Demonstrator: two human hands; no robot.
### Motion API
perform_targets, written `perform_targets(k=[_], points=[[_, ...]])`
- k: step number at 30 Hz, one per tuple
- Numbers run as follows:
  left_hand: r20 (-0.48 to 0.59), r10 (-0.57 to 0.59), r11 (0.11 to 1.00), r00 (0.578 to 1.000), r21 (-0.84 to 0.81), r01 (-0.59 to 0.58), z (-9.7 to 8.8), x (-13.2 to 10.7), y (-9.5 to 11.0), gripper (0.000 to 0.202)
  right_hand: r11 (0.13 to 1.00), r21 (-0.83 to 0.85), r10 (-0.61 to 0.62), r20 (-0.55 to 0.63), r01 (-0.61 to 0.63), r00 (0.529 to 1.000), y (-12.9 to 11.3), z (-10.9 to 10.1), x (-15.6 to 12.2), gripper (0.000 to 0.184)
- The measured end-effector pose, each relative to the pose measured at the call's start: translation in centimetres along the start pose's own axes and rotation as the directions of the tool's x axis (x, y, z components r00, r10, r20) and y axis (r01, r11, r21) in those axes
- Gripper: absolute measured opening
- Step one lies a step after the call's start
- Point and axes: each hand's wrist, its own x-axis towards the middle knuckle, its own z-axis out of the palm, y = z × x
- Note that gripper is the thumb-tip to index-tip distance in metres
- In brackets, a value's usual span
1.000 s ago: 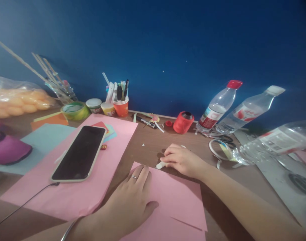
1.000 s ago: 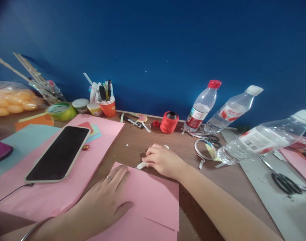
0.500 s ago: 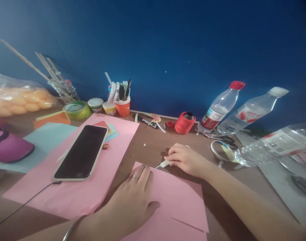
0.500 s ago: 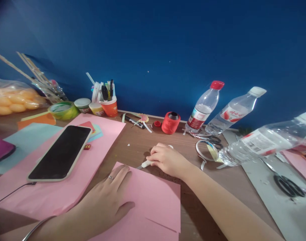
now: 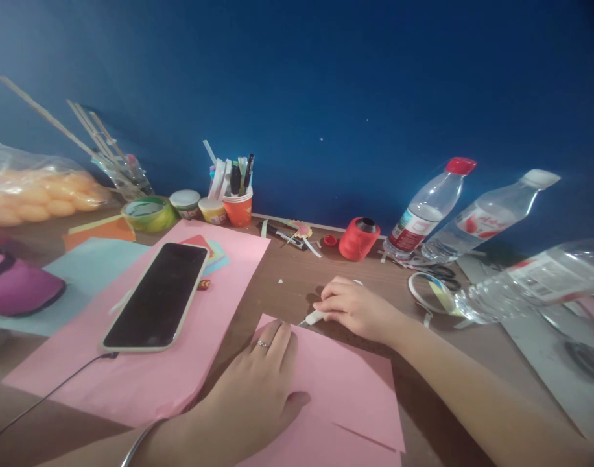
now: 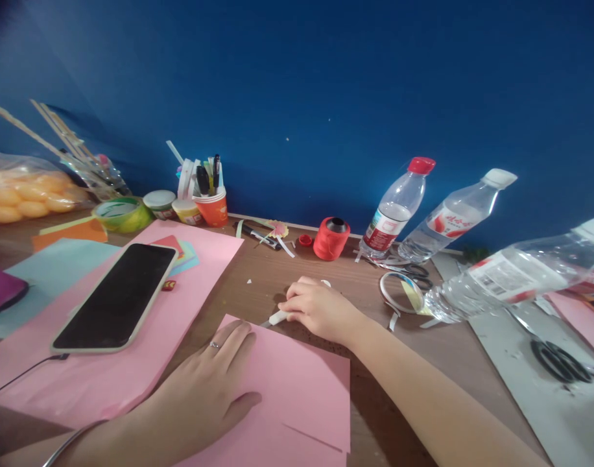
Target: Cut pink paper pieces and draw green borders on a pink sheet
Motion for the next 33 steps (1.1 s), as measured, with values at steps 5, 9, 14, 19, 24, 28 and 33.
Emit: perform_targets(k=[5,9,14,19,24,28,33], points=[[-0.019,0.012,1.000,1.000,0.004,-0.012,0.0,-0.1,0.0,0.046,1.000,0.002,0.001,-0.002,-0.001,1.000,-0.2,0.0,0.3,0.020],[-0.005,0.004,1.000,1.000,0.012,-0.004,0.2,-0.1,0.1,0.049,1.000,-0.005,-0.020,-0.011,0.019,1.000,-0.1,0.2,0.6,0.020],[-0.014,0.011,1.000,1.000,0.012,-0.011,0.1,0.1,0.1,0.050,0.999,-0.009,-0.044,-0.019,0.044,0.999,-0.1,0.6,1.0,0.020],[0.002,0.012,1.000,1.000,-0.022,-0.012,0.0,0.2,0.1,0.047,0.998,-0.006,-0.056,-0.025,0.055,0.998,-0.2,0.8,1.4,0.019],[-0.052,0.141,0.990,0.989,-0.019,-0.142,0.4,-0.1,-0.2,0.046,0.999,-0.012,-0.053,-0.022,0.053,0.998,0.0,0.6,1.1,0.020],[-0.046,0.227,0.972,0.973,-0.050,-0.229,0.4,-0.4,-0.4,0.058,0.999,-0.009,-0.031,-0.019,0.030,0.999,0.7,0.2,0.2,0.021],[0.005,0.239,0.961,0.971,-0.147,-0.235,0.2,-0.3,-0.6,0.070,1.000,-0.002,0.010,-0.008,-0.010,1.000,1.6,-0.6,-1.2,0.022]])
